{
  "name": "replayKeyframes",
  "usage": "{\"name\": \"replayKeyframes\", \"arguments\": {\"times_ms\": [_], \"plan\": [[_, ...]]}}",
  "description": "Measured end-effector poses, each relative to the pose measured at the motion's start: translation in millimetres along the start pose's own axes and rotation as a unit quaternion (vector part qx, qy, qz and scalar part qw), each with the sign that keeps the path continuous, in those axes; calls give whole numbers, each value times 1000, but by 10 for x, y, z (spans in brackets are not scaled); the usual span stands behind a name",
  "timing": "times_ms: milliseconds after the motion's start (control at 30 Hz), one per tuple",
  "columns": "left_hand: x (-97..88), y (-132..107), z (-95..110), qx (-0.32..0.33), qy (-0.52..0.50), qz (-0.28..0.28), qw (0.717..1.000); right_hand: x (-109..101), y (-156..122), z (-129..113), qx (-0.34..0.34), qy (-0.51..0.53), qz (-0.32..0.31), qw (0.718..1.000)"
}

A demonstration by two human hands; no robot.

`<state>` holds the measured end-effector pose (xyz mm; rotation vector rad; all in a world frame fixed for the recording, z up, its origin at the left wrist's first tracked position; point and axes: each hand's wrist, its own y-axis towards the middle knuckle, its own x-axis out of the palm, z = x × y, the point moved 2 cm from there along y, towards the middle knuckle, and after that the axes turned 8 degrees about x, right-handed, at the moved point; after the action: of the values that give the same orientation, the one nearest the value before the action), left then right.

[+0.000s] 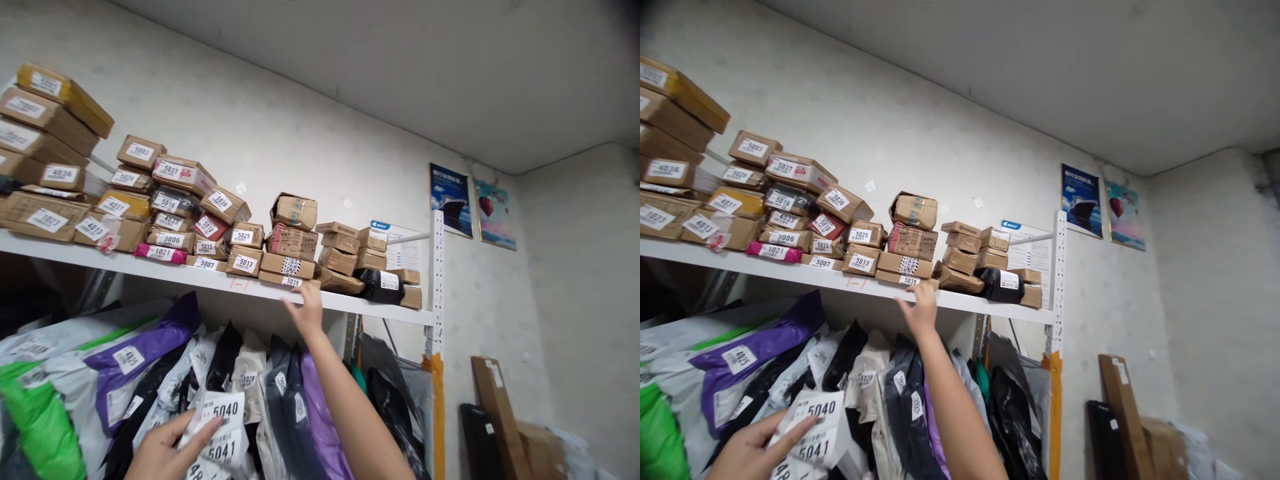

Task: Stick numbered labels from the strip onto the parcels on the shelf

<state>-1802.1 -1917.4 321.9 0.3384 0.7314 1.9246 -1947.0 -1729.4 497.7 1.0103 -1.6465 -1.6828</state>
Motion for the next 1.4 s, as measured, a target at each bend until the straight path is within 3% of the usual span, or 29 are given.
{"name": "replayKeyframes", "arguments": {"times_ms": [33,100,167,300,367,567,667,767,933,1000,1067,1167,1300,1400], "plan": [[4,26,63,10,-3,3,1000,-10,-130,-167,9,101,-68,993],[32,66,190,42,-3,-3,999,-22,-436,-509,31,297,-279,913],[70,90,287,77,3,3,997,-72,-704,-745,84,367,-365,852],[156,106,331,77,-13,0,997,-94,-959,-839,237,434,-345,798],[192,116,322,55,-37,-10,998,-70,-979,-813,272,462,-318,782],[272,222,402,60,-52,-40,996,-91,-911,-783,269,421,-223,837],[303,291,473,48,-36,-4,998,-102,-844,-796,250,386,-193,867],[328,343,560,37,-29,59,997,-92,-732,-826,212,346,-120,906],[364,377,664,7,-30,27,999,-10,-539,-889,194,347,-79,914],[363,369,644,5,-7,16,1000,15,-416,-852,182,341,-55,921],[372,346,584,17,37,5,999,23,-217,-734,177,314,10,933],[408,288,451,41,69,-15,997,45,205,-457,177,184,89,963],[433,221,304,55,45,-40,997,145,665,-147,186,55,67,979],[427,211,238,61,17,-72,995,204,748,-87,188,26,43,981]]}}
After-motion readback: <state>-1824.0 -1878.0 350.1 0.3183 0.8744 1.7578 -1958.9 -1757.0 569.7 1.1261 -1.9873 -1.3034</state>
